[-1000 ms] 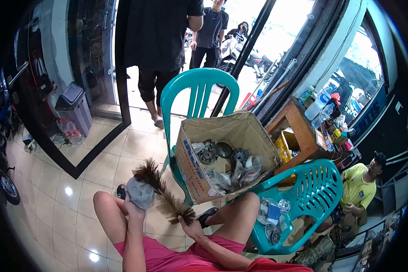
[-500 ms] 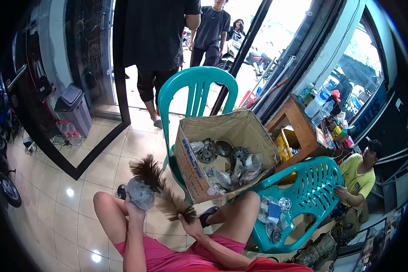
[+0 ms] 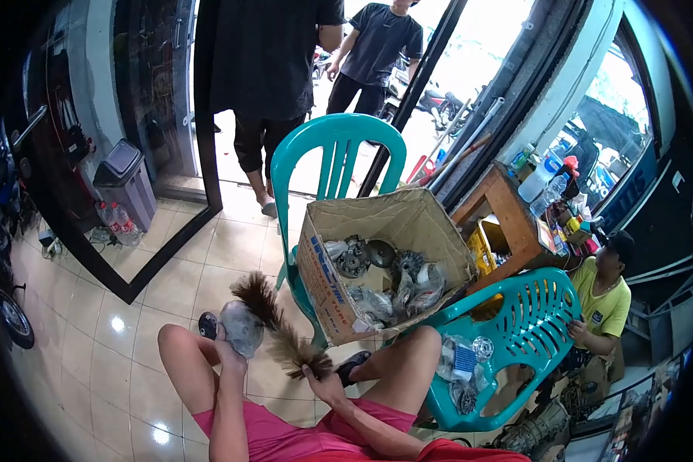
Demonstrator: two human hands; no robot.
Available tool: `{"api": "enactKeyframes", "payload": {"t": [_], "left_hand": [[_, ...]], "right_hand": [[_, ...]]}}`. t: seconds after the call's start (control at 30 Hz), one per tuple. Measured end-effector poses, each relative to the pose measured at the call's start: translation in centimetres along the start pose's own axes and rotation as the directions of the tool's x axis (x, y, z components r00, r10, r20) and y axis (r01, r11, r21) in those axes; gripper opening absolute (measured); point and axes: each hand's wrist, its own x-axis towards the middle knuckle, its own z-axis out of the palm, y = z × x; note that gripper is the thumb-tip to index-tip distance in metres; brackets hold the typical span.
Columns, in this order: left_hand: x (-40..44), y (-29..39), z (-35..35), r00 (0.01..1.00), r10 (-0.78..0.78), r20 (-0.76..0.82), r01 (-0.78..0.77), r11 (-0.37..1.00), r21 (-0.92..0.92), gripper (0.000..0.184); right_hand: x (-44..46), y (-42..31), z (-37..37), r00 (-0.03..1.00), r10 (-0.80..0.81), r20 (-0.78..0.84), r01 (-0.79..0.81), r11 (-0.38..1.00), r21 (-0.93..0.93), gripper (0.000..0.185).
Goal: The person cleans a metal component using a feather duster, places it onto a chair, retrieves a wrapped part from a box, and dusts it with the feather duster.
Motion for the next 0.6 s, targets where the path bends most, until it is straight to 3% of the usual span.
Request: {"api": "enactKeyframes", "payload": {"t": [0.13,0.2,0.27,0.33,0.4,0.47,0.5,0.53,0.6], "left_hand": [[-1.8,0.3,2.2,1.000,0.006,-0.005,-0.005,0.995,0.102,0.056],[0.4,-0.6,-0.6,1.000,0.022,0.004,-0.022,0.994,0.103,0.055],[0.7,-0.8,-1.1,0.999,0.037,0.007,-0.037,0.994,0.106,0.054],[-0.5,-0.5,0.9,1.000,0.024,-0.011,-0.023,0.996,0.086,0.052],[-0.6,-0.7,0.6,1.000,0.025,0.001,-0.025,0.990,0.141,0.055],[-0.6,-0.8,0.9,0.998,0.065,-0.013,-0.063,0.993,0.101,0.053],[-0.7,-0.7,1.3,0.998,0.068,-0.010,-0.067,0.993,0.099,0.053],[-0.9,-0.5,1.4,0.998,0.055,-0.015,-0.053,0.992,0.116,0.053],[-0.8,-0.4,1.0,0.999,0.044,-0.025,-0.041,0.990,0.132,0.053]], "right_hand": [[0.8,1.8,0.7,0.995,-0.103,0.004,0.102,0.990,0.097,0.065],[0.3,-1.1,-1.0,0.939,0.154,0.306,-0.093,0.974,-0.205,0.059],[0.4,0.4,0.0,0.952,0.140,0.271,-0.096,0.981,-0.170,0.059],[0.9,2.6,0.8,0.992,0.074,0.100,-0.064,0.993,-0.099,0.075],[1.1,3.0,1.0,0.992,0.088,0.089,-0.081,0.993,-0.082,0.074],[0.8,2.3,0.6,0.980,-0.035,0.195,0.030,0.999,0.027,0.072],[0.6,1.8,0.5,0.972,0.023,0.236,0.000,0.995,-0.097,0.057],[0.5,1.2,0.2,0.971,0.018,0.239,0.006,0.995,-0.099,0.057],[0.4,0.4,-0.2,0.960,0.184,0.212,-0.158,0.978,-0.135,0.055]]}}
